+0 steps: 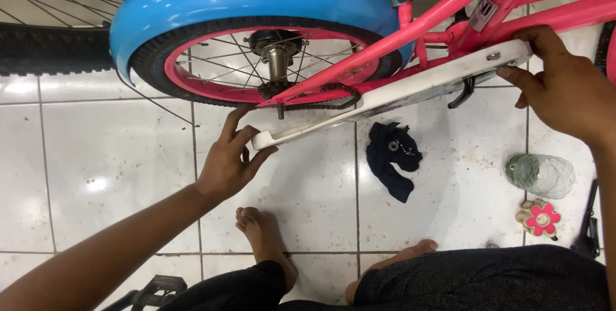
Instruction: Installing a plastic chain guard onto a pink bicycle by aligning it with the frame and securing it with bolts.
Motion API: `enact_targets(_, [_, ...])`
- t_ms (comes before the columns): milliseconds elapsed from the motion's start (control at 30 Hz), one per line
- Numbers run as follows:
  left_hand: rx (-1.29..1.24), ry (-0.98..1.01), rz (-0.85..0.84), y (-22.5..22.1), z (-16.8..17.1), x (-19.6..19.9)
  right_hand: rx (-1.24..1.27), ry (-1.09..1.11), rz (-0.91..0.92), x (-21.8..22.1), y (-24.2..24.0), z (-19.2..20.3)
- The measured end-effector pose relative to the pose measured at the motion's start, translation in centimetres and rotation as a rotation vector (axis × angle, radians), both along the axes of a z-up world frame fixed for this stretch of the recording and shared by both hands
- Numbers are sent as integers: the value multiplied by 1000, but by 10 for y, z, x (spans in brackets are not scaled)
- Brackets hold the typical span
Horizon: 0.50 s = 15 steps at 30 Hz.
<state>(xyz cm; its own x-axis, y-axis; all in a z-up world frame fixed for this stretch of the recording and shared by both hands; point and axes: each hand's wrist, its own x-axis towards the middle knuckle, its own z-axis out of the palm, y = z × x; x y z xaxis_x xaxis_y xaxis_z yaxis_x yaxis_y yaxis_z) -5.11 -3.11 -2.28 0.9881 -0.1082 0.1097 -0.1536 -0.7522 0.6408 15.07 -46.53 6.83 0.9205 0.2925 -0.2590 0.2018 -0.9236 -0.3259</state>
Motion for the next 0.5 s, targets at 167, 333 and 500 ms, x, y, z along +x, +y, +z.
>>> enact_targets(167, [-48, 40, 17, 2, 1, 2, -53, -25, 6, 0, -1, -5])
enact_targets(333, [-240, 291, 56, 8, 5, 12, -109, -60, -4, -2, 0, -5])
enact_targets(500, [-196, 91, 44, 23, 21, 31, -141, -94, 24, -5, -1, -1])
